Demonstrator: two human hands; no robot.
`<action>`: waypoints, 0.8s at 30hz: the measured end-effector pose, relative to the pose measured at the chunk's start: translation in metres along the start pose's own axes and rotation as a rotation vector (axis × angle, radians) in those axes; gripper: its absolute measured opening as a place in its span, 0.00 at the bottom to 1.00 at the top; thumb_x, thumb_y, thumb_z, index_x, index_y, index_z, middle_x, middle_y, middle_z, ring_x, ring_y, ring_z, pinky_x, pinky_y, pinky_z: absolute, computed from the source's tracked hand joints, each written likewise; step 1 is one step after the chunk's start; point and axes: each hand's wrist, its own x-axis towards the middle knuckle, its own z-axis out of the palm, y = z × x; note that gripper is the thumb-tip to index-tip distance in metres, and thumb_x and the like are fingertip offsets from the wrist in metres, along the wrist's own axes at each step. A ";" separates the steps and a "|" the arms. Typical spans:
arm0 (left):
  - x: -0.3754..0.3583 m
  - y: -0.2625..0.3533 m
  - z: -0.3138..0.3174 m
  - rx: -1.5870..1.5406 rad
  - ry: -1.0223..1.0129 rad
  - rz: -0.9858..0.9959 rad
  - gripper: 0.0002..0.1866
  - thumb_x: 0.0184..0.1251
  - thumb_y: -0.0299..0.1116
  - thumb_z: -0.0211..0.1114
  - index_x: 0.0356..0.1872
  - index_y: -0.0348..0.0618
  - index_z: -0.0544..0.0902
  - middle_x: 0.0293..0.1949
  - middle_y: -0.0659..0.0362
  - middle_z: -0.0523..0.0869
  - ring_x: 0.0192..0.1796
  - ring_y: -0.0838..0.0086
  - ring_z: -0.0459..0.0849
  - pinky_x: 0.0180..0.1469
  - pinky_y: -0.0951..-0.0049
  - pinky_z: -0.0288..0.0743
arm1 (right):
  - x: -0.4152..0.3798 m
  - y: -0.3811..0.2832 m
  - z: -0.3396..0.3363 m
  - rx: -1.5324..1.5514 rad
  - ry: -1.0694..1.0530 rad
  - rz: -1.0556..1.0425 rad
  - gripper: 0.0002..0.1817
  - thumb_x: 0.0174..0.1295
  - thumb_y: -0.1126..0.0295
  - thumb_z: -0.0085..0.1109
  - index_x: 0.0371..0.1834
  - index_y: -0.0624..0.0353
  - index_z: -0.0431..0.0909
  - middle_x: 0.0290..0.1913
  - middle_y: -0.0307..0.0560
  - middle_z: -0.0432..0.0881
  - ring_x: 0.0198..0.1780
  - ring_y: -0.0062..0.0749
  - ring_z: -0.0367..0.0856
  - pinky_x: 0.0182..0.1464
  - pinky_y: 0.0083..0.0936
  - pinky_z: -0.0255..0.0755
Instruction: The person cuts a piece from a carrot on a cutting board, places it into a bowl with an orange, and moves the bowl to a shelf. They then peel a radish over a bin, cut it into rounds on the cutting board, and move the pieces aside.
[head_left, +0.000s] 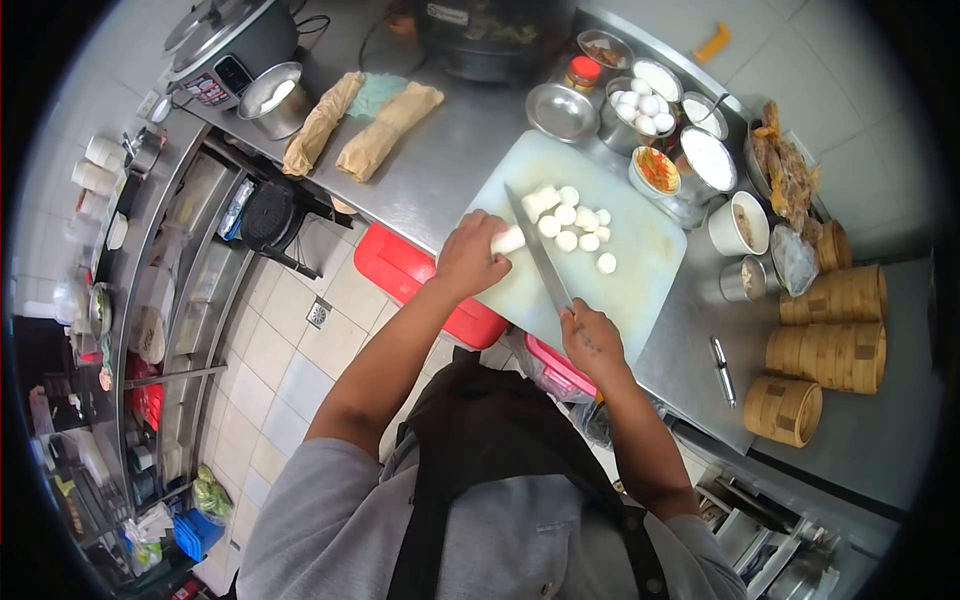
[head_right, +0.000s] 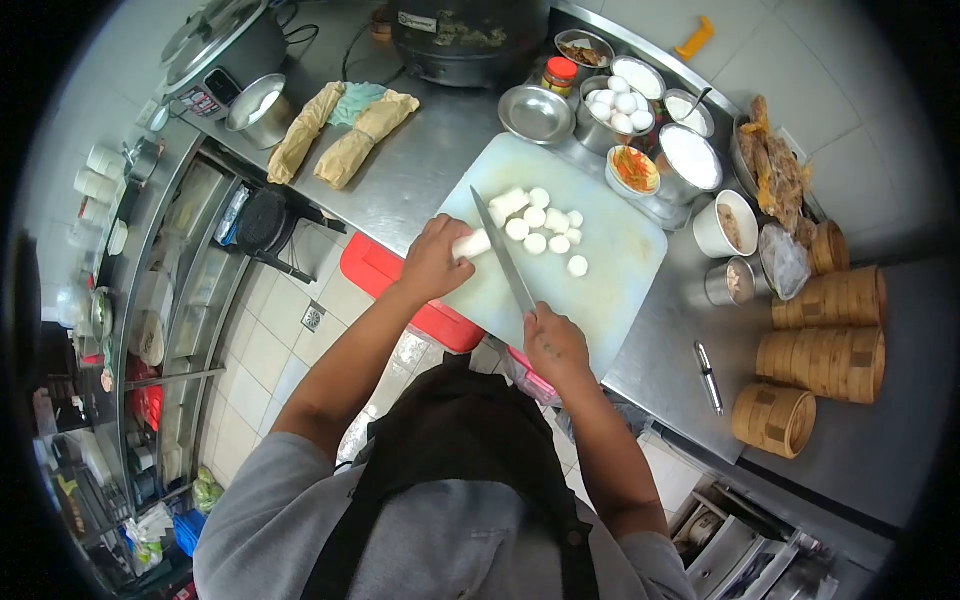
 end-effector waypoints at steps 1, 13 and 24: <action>0.003 0.001 0.001 0.001 0.003 0.000 0.22 0.47 0.28 0.66 0.49 0.42 0.79 0.46 0.51 0.77 0.53 0.53 0.77 0.54 0.58 0.75 | -0.001 -0.004 0.000 -0.029 0.055 -0.002 0.15 0.74 0.60 0.48 0.40 0.63 0.75 0.32 0.66 0.84 0.38 0.65 0.84 0.44 0.54 0.75; 0.005 -0.006 0.002 0.005 0.029 0.061 0.19 0.50 0.29 0.66 0.47 0.45 0.79 0.45 0.52 0.75 0.53 0.53 0.76 0.53 0.55 0.74 | -0.036 -0.020 -0.027 -0.227 0.059 -0.068 0.13 0.74 0.64 0.48 0.37 0.63 0.74 0.27 0.64 0.83 0.30 0.61 0.85 0.37 0.51 0.78; 0.008 -0.005 0.002 0.013 0.016 0.059 0.18 0.49 0.30 0.65 0.45 0.47 0.79 0.43 0.52 0.75 0.52 0.53 0.76 0.50 0.53 0.75 | -0.053 -0.026 -0.030 -0.229 0.020 -0.083 0.11 0.73 0.68 0.49 0.36 0.65 0.74 0.25 0.63 0.83 0.29 0.60 0.85 0.36 0.50 0.79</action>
